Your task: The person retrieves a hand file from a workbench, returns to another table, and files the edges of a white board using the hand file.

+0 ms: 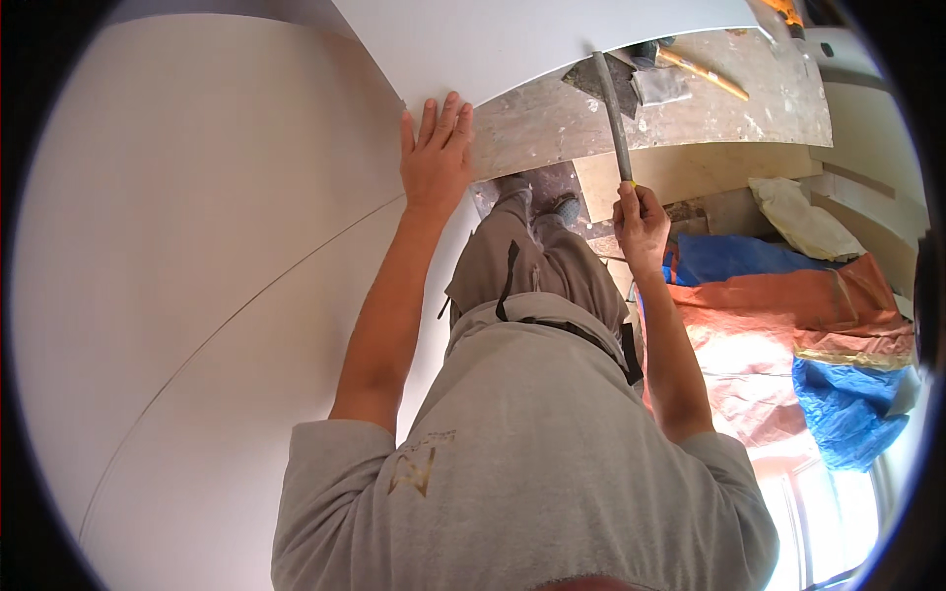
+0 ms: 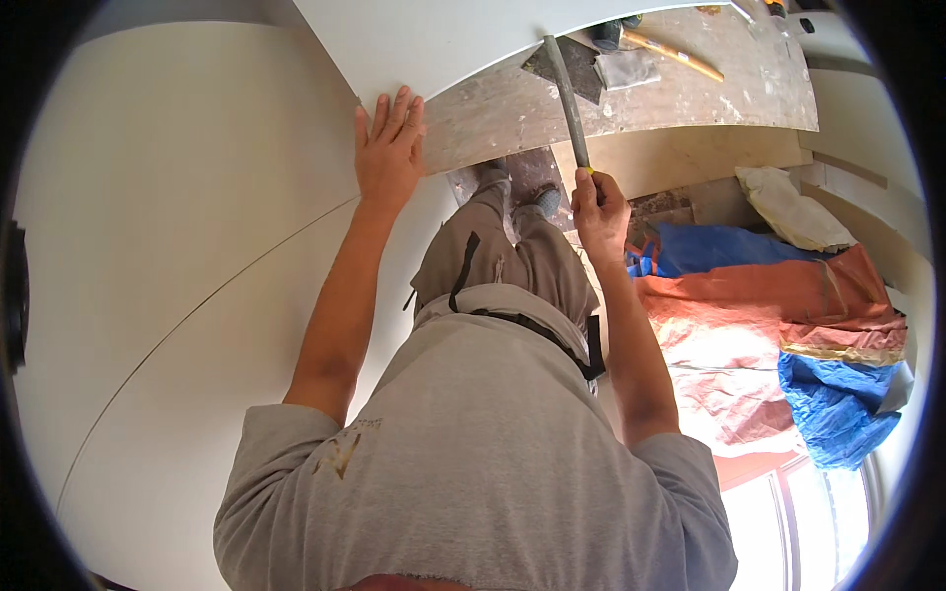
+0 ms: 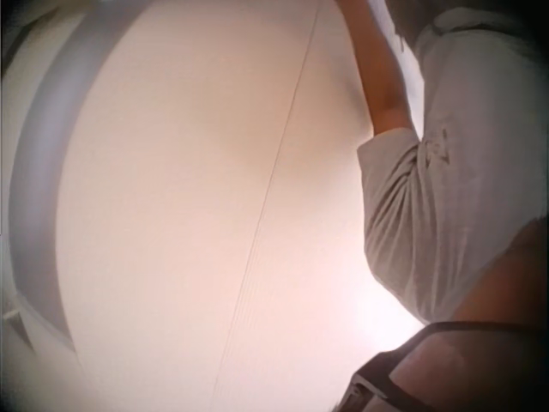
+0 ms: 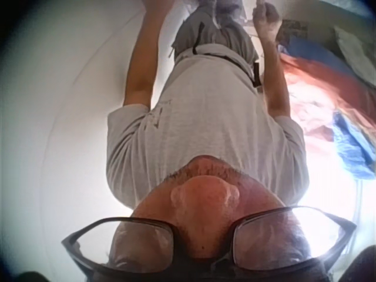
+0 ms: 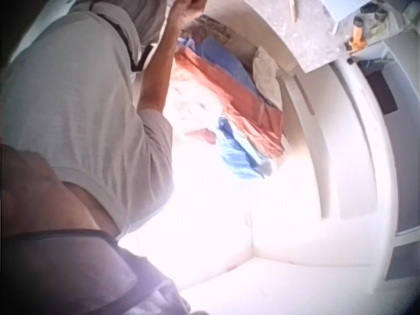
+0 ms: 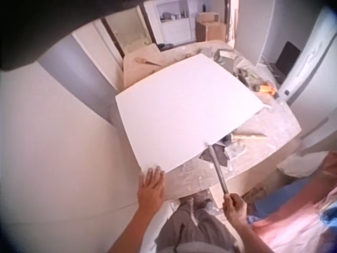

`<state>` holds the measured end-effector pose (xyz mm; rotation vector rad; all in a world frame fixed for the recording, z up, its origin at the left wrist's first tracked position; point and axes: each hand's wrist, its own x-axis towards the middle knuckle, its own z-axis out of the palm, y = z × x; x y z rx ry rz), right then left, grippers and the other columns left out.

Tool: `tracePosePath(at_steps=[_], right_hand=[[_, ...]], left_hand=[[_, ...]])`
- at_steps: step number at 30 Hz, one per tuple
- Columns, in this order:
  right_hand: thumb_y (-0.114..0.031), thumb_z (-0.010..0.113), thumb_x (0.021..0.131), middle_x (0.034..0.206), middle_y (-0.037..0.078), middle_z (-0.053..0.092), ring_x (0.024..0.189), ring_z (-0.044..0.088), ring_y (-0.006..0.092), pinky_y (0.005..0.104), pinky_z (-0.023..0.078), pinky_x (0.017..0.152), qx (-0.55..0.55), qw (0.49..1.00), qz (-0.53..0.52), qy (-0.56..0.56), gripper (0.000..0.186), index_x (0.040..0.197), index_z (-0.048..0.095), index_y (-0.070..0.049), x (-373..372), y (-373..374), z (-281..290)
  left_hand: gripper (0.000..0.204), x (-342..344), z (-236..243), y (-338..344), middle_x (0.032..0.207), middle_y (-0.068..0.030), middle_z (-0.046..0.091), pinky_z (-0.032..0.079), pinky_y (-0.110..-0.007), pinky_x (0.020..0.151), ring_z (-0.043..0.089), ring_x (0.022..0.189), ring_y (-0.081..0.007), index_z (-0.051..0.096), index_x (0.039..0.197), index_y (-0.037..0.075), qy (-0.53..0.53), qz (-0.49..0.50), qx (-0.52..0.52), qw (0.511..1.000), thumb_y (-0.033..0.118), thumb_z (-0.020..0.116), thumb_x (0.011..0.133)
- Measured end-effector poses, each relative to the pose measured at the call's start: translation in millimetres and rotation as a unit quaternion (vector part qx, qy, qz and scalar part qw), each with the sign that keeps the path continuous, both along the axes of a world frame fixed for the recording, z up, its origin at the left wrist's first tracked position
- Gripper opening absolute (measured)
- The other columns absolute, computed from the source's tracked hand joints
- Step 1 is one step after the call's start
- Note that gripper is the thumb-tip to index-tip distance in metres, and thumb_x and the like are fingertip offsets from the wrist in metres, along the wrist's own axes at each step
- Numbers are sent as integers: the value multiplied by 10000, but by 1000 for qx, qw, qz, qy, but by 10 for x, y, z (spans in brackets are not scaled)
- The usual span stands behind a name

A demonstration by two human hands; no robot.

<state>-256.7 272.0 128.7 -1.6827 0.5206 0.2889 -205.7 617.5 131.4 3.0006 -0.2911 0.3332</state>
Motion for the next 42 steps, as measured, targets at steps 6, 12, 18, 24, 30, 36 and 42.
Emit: tracePosePath(at_steps=[6, 12, 18, 24, 30, 36, 42], right_hand=[[-411, 724, 1095, 698, 2, 628, 631, 555, 57, 267, 445, 573, 1, 999, -13, -34, 445, 1042, 719, 31, -232, -225, 128], [-374, 730, 1100, 696, -13, 611, 590, 511, 40, 248, 398, 527, 24, 998, -14, -52, 387, 1036, 719, 8, -379, -261, 117], [-349, 733, 1104, 696, -28, 599, 547, 471, 24, 232, 353, 481, 18, 997, 2, -69, 343, 1022, 714, -17, -529, -316, 171], [-371, 728, 1098, 682, -12, 618, 597, 537, 48, 262, 420, 544, -5, 999, -1, -54, 397, 1033, 717, 21, -711, -472, 245], [-365, 733, 1096, 678, -6, 611, 584, 531, 50, 254, 402, 527, -1, 998, -10, -58, 386, 1019, 707, 12, -819, -497, 324], [-335, 733, 1099, 672, -9, 603, 565, 511, 49, 257, 387, 512, 5, 998, -31, -57, 358, 1026, 707, 15, -877, -548, 351], [-323, 735, 1099, 668, -11, 611, 584, 533, 44, 264, 415, 525, 12, 997, -17, -70, 343, 1026, 730, 12, -781, -427, 249]], left_hand=[[438, 91, 78, -18, 1631, -16, 597, 304, -627, 1295, 554, 1495, -361, 696, 1479, 165, -4, -36, 0, 999, 259, 723, 1052], [357, 442, 97, -215, 1636, 16, 593, 350, -603, 1267, 560, 1497, -321, 761, 1402, 209, -20, -66, -22, 997, 291, 722, 1056], [207, 561, 158, 328, 1518, 69, 692, 432, -513, 1224, 631, 1424, -173, 832, 1220, 211, 16, -126, -67, 990, 227, 718, 1048], [160, 545, 143, 424, 1468, 68, 726, 473, -460, 1188, 650, 1404, -176, 827, 1146, 174, -9, -152, -77, 985, 158, 714, 1035], [215, 731, 122, 331, 1478, 66, 721, 481, -463, 1184, 665, 1385, -174, 797, 1171, 163, -9, -184, -88, 979, 61, 696, 1010], [250, 606, 125, 467, 1479, 73, 722, 485, -447, 1192, 665, 1382, -140, 807, 1163, 181, -17, -202, -62, 977, 36, 698, 991], [225, 668, 65, 336, 1430, 91, 747, 467, -433, 1195, 682, 1347, -120, 818, 1160, 220, -26, -152, -126, 980, 95, 713, 1004]])
